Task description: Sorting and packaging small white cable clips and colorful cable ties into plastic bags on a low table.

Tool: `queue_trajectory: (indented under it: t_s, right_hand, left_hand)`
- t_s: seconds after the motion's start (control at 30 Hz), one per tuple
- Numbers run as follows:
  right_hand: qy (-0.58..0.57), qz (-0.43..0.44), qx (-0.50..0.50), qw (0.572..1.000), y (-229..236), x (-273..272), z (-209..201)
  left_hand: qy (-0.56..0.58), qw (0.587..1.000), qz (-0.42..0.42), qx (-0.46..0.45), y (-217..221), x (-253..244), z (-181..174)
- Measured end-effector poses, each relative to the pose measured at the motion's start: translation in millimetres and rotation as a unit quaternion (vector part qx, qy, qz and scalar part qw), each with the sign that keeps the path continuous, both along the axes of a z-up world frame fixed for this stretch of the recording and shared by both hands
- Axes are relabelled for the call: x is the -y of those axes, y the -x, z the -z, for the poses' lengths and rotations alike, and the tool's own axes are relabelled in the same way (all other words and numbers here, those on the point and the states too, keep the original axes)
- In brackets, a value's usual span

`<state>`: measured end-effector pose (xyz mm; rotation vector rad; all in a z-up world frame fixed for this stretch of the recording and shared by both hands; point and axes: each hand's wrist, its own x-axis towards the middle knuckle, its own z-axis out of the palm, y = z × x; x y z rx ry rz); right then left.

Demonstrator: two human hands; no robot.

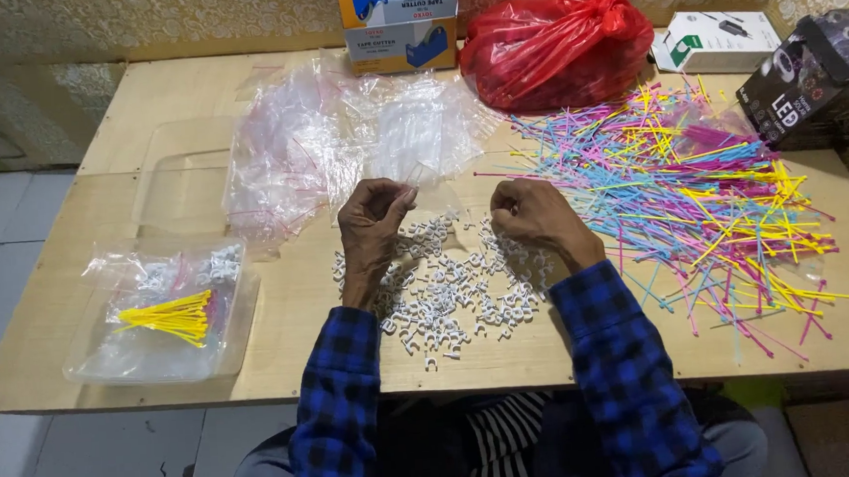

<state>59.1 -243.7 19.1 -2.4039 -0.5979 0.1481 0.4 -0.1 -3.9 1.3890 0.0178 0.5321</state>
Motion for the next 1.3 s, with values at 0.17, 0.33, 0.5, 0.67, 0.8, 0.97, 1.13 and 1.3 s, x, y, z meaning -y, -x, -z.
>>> queue_trajectory:
  t_s: [0.17, 0.33, 0.5, 0.67, 0.8, 0.97, 1.13, 1.3]
  right_hand:
    - [0.029, -0.047, 0.023, 0.998, -7, 6, 12]
    - [0.022, -0.113, 0.022, 0.993, -3, 7, 11]
    - [0.076, -0.049, -0.039, 0.995, 24, 16, -8]
    - [0.077, -0.047, -0.029, 0.995, 53, 15, -2]
    - [0.021, -0.074, 0.055, 0.996, 53, -1, 47]
    - [0.044, -0.101, 0.06, 0.992, 55, -5, 51]
    - [0.044, -0.128, -0.009, 0.991, 84, -19, 6]
    - [0.138, -0.141, 0.043, 0.979, 86, -35, 25]
  left_hand:
    - [0.0, 1.0, 0.005, 0.001, 2, 2, -1]
    - [0.001, 1.0, 0.007, 0.01, 5, 1, -5]
    - [-0.009, 1.0, 0.001, 0.0, 9, 5, -5]
    - [-0.002, 1.0, -0.012, 0.023, 5, 4, -2]
    - [0.014, 0.999, -0.029, 0.033, 11, 5, -6]
    - [-0.03, 0.998, -0.045, 0.013, 27, 2, -27]
    - [-0.125, 0.99, -0.063, -0.009, 46, -9, -53]
    - [-0.276, 0.958, -0.07, -0.034, 74, -13, -82]
